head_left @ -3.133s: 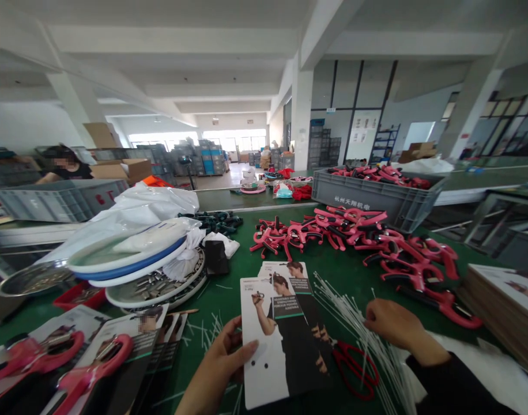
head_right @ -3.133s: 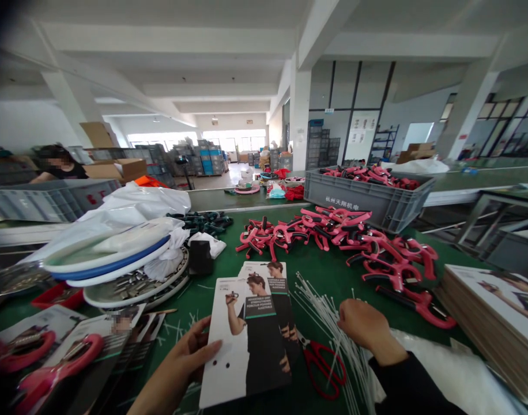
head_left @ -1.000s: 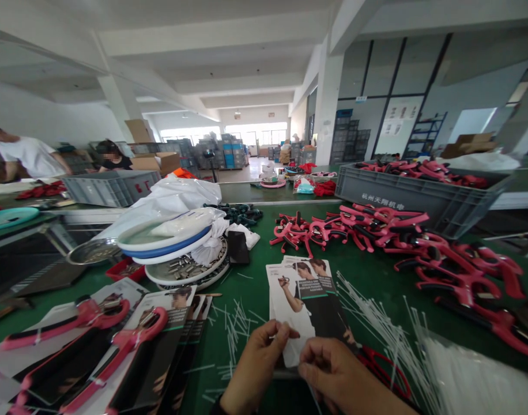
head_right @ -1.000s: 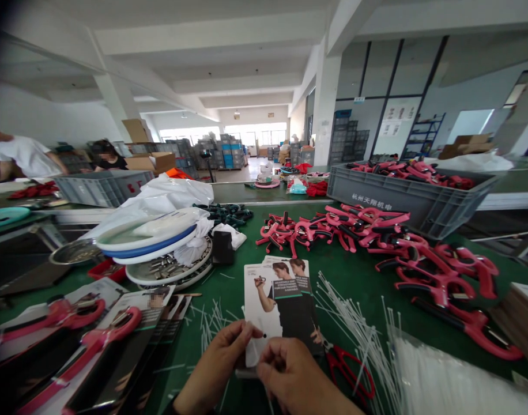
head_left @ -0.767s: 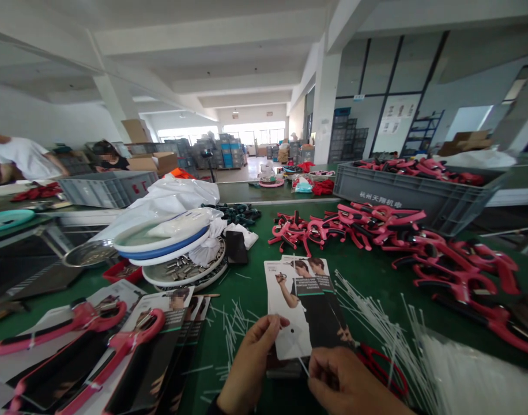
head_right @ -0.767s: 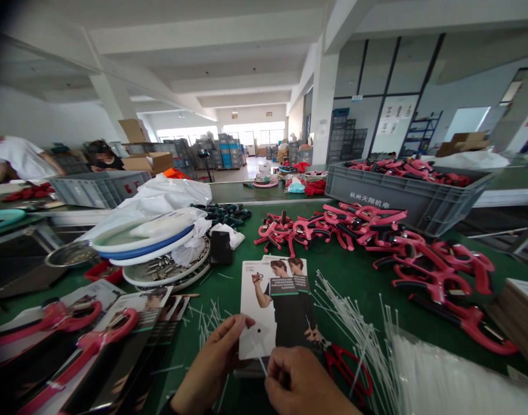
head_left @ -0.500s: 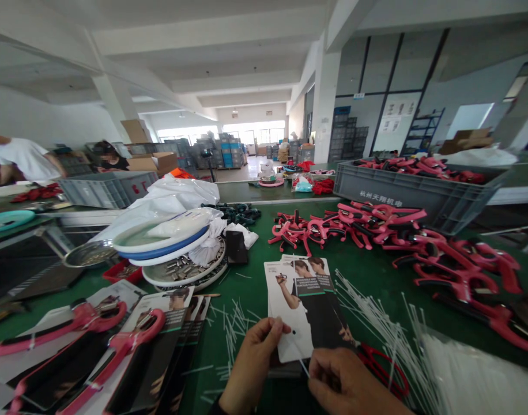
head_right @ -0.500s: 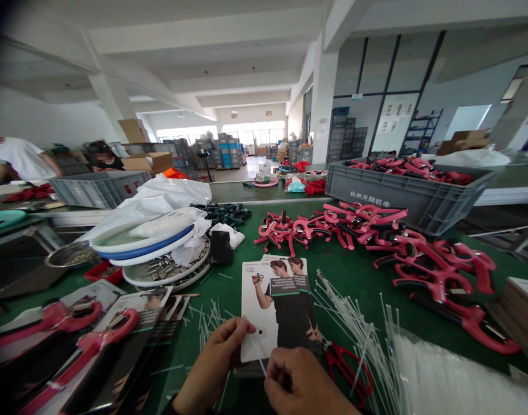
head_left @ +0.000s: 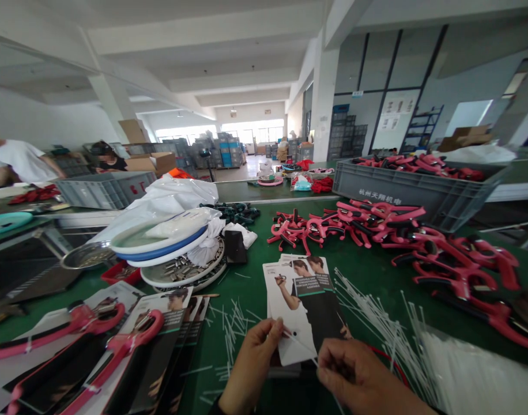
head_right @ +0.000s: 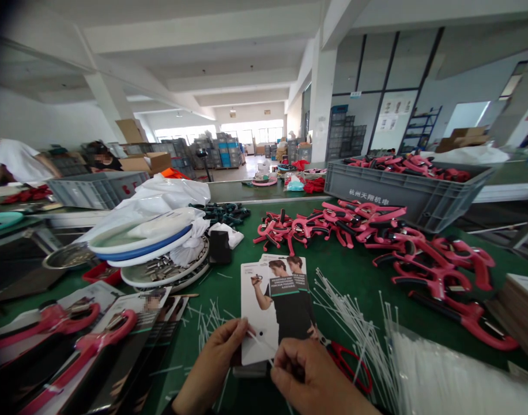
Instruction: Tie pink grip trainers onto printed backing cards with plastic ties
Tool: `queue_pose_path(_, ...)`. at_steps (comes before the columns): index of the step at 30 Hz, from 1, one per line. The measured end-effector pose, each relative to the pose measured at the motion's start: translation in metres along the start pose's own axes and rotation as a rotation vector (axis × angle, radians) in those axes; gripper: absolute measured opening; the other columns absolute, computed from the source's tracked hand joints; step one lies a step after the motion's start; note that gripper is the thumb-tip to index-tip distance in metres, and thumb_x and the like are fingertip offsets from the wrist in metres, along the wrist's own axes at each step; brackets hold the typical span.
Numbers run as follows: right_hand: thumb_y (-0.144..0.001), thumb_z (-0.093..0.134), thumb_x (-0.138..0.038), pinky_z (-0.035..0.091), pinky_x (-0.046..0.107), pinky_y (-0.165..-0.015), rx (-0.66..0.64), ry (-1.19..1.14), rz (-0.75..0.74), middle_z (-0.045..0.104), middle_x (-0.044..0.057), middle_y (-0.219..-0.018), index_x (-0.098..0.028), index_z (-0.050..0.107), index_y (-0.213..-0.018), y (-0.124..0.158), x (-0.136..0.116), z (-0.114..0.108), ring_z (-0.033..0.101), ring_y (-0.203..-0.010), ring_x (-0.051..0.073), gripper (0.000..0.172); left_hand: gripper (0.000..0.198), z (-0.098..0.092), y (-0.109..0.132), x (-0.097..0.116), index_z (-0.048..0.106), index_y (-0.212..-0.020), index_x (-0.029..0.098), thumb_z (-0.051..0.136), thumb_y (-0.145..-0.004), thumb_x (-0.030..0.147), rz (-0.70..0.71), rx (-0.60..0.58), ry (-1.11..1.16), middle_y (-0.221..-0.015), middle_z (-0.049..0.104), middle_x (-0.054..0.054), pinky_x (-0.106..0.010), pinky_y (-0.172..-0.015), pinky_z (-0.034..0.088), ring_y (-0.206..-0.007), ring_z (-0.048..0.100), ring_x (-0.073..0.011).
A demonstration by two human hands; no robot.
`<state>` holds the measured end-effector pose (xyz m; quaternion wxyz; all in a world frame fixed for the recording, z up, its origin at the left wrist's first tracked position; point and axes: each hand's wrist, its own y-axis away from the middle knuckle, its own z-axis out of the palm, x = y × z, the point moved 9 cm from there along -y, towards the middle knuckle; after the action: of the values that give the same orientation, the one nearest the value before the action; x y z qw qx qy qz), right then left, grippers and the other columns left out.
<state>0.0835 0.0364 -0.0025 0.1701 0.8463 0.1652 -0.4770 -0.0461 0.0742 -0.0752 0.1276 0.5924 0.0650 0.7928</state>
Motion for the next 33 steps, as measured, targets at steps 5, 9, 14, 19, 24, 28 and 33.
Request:
queue_pose_path(5,-0.079,0.044,-0.028,0.028,0.021,-0.052,-0.015,0.060,-0.010,0.042,-0.005,-0.060,-0.018,0.047,-0.067,0.0006,0.0019,0.0011,0.039,-0.058,0.010,0.016,0.038,-0.0028,-0.0037,-0.0011,0.054,-0.069,0.015,0.069,-0.065,0.050,0.042,-0.018,-0.023,-0.057,0.049,0.006,-0.018,-0.044,0.029,-0.047,0.040,-0.0061)
queue_pose_path(9,-0.079,0.044,-0.028,0.028,0.021,-0.052,-0.005,0.050,0.002,0.040,-0.006,-0.058,-0.018,0.046,-0.065,-0.0001,0.0063,-0.0009,0.038,-0.056,0.009,0.017,0.040,-0.0009,-0.0037,0.0006,0.048,-0.065,0.016,0.067,-0.065,0.052,0.046,-0.031,-0.040,-0.054,0.045,0.007,-0.017,-0.043,0.029,-0.046,0.038,-0.0054)
queue_pose_path(14,-0.080,0.043,-0.029,0.029,0.021,-0.053,-0.018,0.057,-0.004,0.042,-0.005,-0.060,-0.018,0.047,-0.067,-0.0016,0.0101,0.0025,0.039,-0.058,0.010,0.017,0.044,-0.0003,-0.0028,0.0010,0.044,-0.066,0.018,0.065,-0.064,0.055,0.039,-0.024,-0.033,-0.053,0.042,0.008,-0.017,-0.042,0.029,-0.045,0.036,-0.0050)
queue_pose_path(19,-0.080,0.043,-0.029,0.030,0.021,-0.054,0.011,0.113,-0.007,0.044,-0.004,-0.061,-0.018,0.048,-0.067,-0.0021,0.0100,0.0000,0.041,-0.059,0.010,0.018,0.044,-0.0002,-0.0018,0.0022,0.042,-0.066,0.018,0.063,-0.066,0.057,0.047,-0.032,-0.059,-0.054,0.041,0.009,-0.017,-0.042,0.030,-0.045,0.035,-0.0050)
queue_pose_path(24,-0.081,0.043,-0.030,0.033,0.021,-0.056,0.035,0.178,-0.016,0.049,-0.003,-0.063,-0.019,0.051,-0.069,-0.0023,0.0082,-0.0022,0.045,-0.061,0.011,0.018,0.044,0.0000,-0.0004,0.0042,0.042,-0.064,0.018,0.062,-0.067,0.058,0.064,-0.045,-0.053,-0.053,0.041,0.008,-0.017,-0.042,0.030,-0.045,0.035,-0.0053)
queue_pose_path(28,-0.083,0.042,-0.029,0.033,0.021,-0.056,0.064,0.233,-0.053,0.050,-0.003,-0.063,-0.019,0.051,-0.069,-0.0015,0.0046,-0.0031,0.046,-0.060,0.011,0.020,0.042,0.0007,0.0027,0.0041,0.048,-0.070,0.017,0.059,-0.070,0.057,0.046,-0.047,-0.049,-0.056,0.046,0.006,-0.018,-0.044,0.033,-0.047,0.040,-0.0070)
queue_pose_path(33,-0.083,0.042,-0.028,0.033,0.021,-0.055,0.078,0.249,-0.064,0.050,-0.003,-0.062,-0.019,0.051,-0.068,-0.0027,0.0067,-0.0016,0.046,-0.059,0.010,0.019,0.044,0.0012,0.0042,0.0063,0.046,-0.065,0.017,0.060,-0.068,0.059,0.042,-0.040,-0.067,-0.054,0.045,0.006,-0.019,-0.044,0.034,-0.046,0.039,-0.0067)
